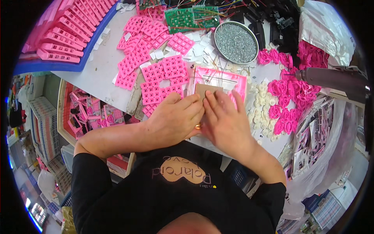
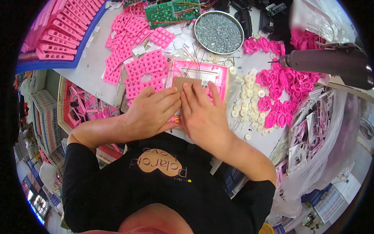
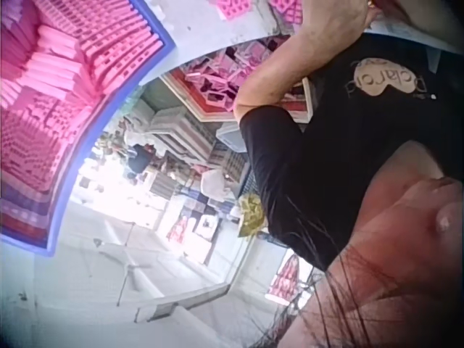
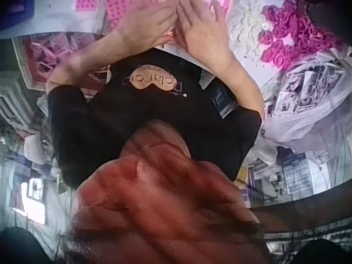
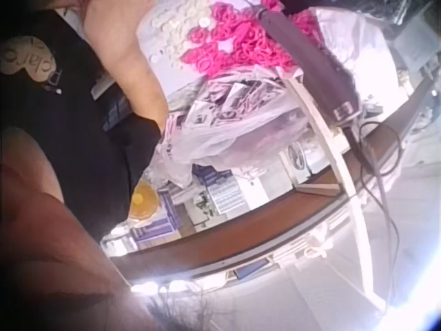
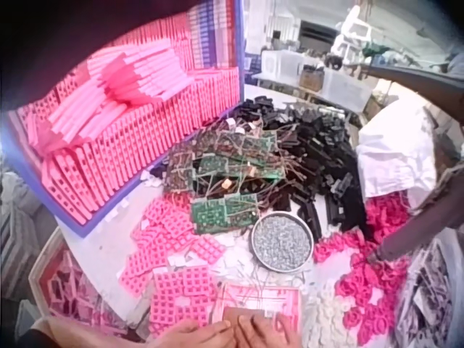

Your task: Assembling an electronic toy piggy bank by gluing components into a plastic casing.

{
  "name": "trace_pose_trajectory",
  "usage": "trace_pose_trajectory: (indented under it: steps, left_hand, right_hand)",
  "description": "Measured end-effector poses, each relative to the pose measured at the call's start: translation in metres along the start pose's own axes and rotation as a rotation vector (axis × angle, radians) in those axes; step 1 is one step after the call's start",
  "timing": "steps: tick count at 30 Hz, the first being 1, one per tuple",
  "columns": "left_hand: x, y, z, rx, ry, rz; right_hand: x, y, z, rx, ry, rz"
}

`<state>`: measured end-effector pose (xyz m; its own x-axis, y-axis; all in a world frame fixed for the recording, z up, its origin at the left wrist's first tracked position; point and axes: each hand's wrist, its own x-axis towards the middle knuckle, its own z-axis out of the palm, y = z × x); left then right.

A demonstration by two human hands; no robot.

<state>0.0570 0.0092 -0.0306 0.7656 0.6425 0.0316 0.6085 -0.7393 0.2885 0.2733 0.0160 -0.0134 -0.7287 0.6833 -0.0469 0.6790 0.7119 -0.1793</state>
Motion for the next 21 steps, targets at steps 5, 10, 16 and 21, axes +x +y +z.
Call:
trace_pose_trajectory:
  steps: [5, 10, 16, 21]
  left_hand:
    - [0.025, -0.032, -0.034, -0.384, -0.124, 0.020]
    - [0.150, -0.129, -0.034, -0.156, 0.437, -0.094]
    - [0.230, -0.145, 0.016, 0.300, 0.121, 0.099]
    - [0.231, -0.148, 0.014, 0.351, 0.350, 0.089]
  right_hand:
    - [0.003, -0.004, 0.006, -0.049, 0.015, -0.015]
    - [0.007, -0.013, 0.007, -0.117, -0.013, -0.022]
    - [0.003, -0.015, 0.010, -0.125, -0.026, 0.009]
    - [0.004, -0.017, 0.012, -0.141, -0.053, 0.018]
